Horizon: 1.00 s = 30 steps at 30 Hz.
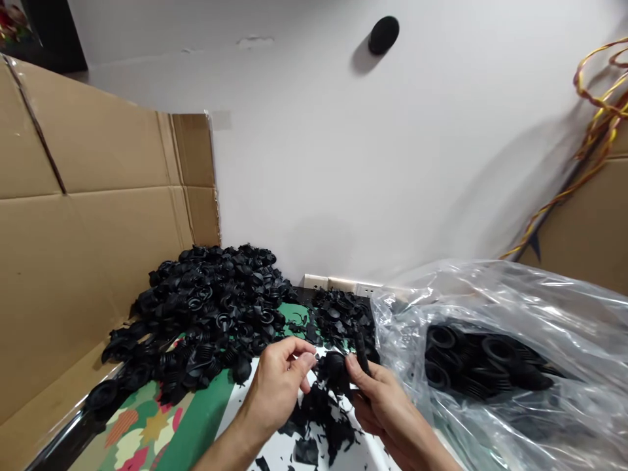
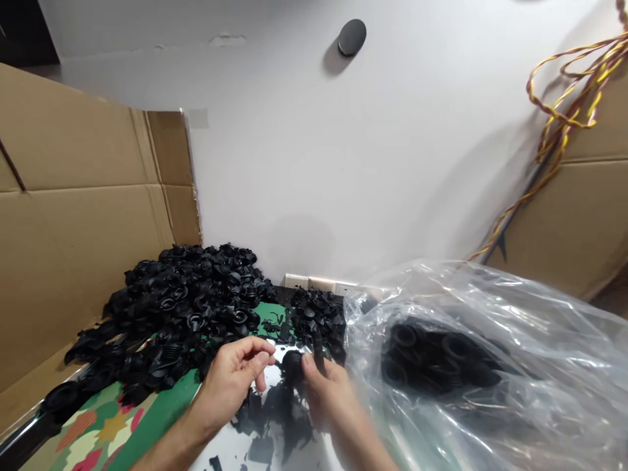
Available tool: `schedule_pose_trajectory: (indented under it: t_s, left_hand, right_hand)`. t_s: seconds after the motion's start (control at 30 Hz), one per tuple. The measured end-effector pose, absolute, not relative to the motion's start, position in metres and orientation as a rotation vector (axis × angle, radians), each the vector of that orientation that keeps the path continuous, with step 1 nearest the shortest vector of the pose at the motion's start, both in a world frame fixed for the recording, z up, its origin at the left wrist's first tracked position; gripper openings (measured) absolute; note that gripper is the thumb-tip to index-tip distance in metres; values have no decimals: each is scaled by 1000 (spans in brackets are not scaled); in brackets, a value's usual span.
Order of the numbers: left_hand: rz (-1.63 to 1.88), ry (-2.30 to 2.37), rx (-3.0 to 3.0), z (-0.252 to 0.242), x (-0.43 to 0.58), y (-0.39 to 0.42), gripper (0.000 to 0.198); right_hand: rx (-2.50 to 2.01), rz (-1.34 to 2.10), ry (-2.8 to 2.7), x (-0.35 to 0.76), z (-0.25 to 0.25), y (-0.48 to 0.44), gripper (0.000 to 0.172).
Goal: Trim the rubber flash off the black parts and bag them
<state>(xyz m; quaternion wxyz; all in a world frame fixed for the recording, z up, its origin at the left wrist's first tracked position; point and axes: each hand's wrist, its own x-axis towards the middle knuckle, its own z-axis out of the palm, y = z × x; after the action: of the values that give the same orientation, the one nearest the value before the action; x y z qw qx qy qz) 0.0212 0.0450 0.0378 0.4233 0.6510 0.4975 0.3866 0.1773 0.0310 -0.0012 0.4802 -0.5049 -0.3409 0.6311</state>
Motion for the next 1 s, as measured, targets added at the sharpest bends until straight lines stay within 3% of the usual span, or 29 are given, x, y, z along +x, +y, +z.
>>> schedule_pose_trajectory:
  t_s: [0.23,0.37,0.6,0.8,1.0]
  left_hand:
    - [969,1173,1257,31,29,36,9]
    - [1066,1247,1023,21,30,34,23]
    - [1148,1067,989,11,33,25,32]
    - [1122,1103,1067,4,34,23,24]
    - [1181,1147,1038,-16,36,24,40]
  right_hand:
    - [-1216,1373,-958,167,6,20,48]
    - [-1323,945,-1009,168,-3,20,39]
    - [-1201,824,-1195,152,-9,11,15]
    - [-1124,463,-1430,149,-16,12,22]
    - [-1402,295,-1523,139,-18,11,16]
